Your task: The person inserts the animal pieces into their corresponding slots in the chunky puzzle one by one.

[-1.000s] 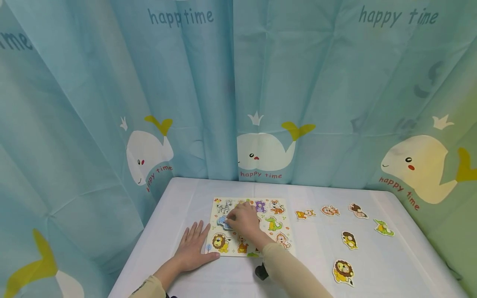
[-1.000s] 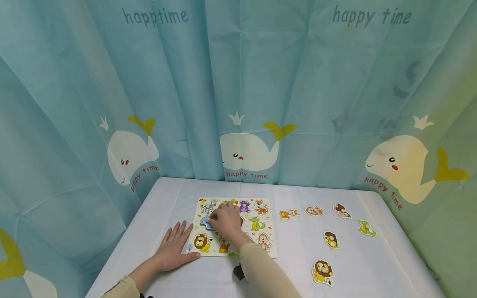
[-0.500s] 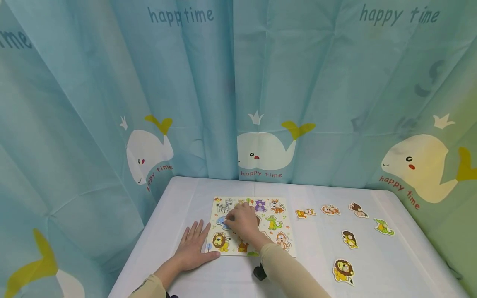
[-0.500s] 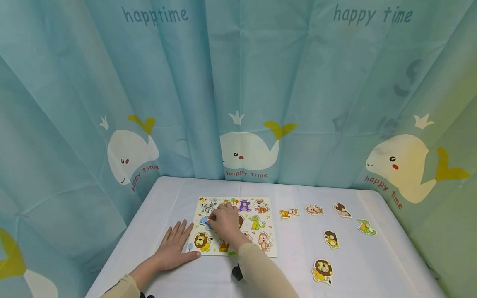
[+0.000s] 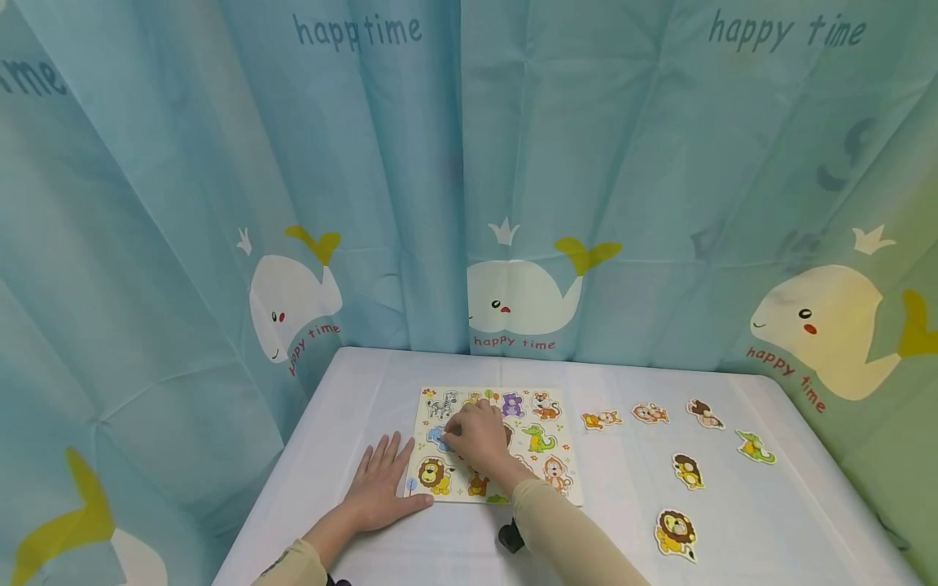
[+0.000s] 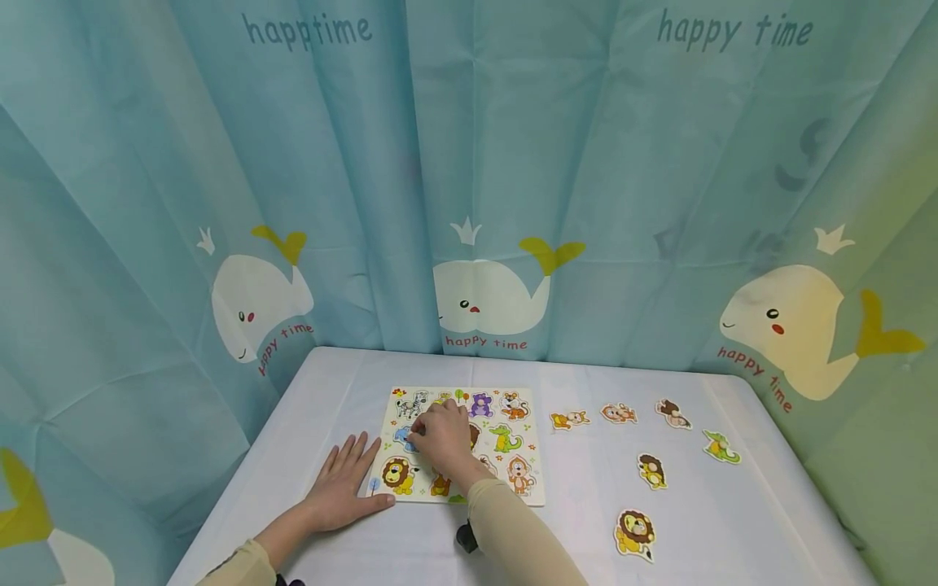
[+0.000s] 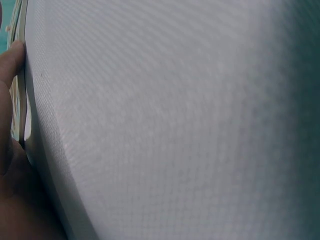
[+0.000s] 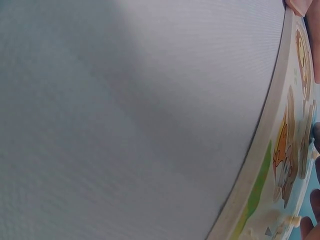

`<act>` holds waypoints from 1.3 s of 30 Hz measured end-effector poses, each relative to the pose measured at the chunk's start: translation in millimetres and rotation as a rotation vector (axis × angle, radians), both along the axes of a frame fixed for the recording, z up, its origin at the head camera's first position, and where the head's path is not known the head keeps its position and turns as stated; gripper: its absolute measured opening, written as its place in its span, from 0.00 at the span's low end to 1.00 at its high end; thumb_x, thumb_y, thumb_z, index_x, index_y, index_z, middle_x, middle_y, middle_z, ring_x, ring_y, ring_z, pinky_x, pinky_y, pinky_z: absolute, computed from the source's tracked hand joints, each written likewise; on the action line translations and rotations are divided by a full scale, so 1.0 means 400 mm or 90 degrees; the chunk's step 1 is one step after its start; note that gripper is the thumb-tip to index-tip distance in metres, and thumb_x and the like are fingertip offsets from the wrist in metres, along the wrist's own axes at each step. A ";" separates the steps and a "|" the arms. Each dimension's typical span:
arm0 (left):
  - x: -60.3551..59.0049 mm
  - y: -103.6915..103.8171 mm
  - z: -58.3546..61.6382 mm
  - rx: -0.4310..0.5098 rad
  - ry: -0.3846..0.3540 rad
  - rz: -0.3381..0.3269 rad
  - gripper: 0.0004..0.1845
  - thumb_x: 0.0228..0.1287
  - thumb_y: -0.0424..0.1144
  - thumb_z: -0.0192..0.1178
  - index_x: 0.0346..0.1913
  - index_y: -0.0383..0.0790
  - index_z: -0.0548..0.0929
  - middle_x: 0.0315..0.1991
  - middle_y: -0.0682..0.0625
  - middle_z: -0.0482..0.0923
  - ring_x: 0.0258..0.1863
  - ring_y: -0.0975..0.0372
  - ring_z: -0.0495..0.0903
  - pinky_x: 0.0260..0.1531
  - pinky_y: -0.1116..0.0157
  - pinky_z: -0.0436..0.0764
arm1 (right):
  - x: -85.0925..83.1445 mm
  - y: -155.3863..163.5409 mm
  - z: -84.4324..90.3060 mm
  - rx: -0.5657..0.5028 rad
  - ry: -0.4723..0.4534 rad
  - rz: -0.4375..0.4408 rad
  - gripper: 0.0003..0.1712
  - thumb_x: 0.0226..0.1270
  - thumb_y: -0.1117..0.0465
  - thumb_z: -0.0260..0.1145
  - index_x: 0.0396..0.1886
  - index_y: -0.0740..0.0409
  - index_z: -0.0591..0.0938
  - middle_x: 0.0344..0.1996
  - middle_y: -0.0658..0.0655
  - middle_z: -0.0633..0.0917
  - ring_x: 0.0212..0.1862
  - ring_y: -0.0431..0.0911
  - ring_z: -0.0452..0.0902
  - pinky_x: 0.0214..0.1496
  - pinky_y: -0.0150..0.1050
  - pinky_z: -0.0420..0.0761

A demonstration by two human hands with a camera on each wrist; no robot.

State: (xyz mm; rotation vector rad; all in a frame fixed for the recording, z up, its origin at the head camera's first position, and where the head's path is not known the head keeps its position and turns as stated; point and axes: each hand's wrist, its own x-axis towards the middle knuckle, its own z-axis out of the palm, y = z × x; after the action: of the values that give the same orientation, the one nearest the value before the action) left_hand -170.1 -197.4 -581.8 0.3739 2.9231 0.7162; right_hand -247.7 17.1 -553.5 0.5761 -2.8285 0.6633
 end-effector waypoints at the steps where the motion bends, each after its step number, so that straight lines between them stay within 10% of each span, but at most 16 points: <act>1: 0.000 0.000 0.000 0.000 0.001 0.000 0.58 0.58 0.74 0.61 0.81 0.39 0.57 0.82 0.38 0.46 0.81 0.43 0.39 0.76 0.41 0.37 | 0.001 0.000 0.001 -0.001 -0.001 0.001 0.07 0.62 0.47 0.77 0.31 0.43 0.91 0.31 0.40 0.81 0.39 0.42 0.66 0.46 0.42 0.69; 39: 0.004 0.005 0.010 -0.013 -0.003 -0.002 0.58 0.59 0.73 0.61 0.81 0.38 0.55 0.82 0.37 0.45 0.81 0.43 0.39 0.77 0.42 0.36 | 0.002 -0.006 0.001 0.013 -0.007 -0.016 0.07 0.63 0.47 0.76 0.32 0.43 0.91 0.31 0.42 0.82 0.39 0.43 0.66 0.47 0.43 0.69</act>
State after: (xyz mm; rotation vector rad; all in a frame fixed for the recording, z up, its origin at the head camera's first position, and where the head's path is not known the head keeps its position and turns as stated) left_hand -168.4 -195.2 -577.9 0.3752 2.9227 0.6853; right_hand -247.1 14.7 -553.1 0.5398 -2.8513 0.6358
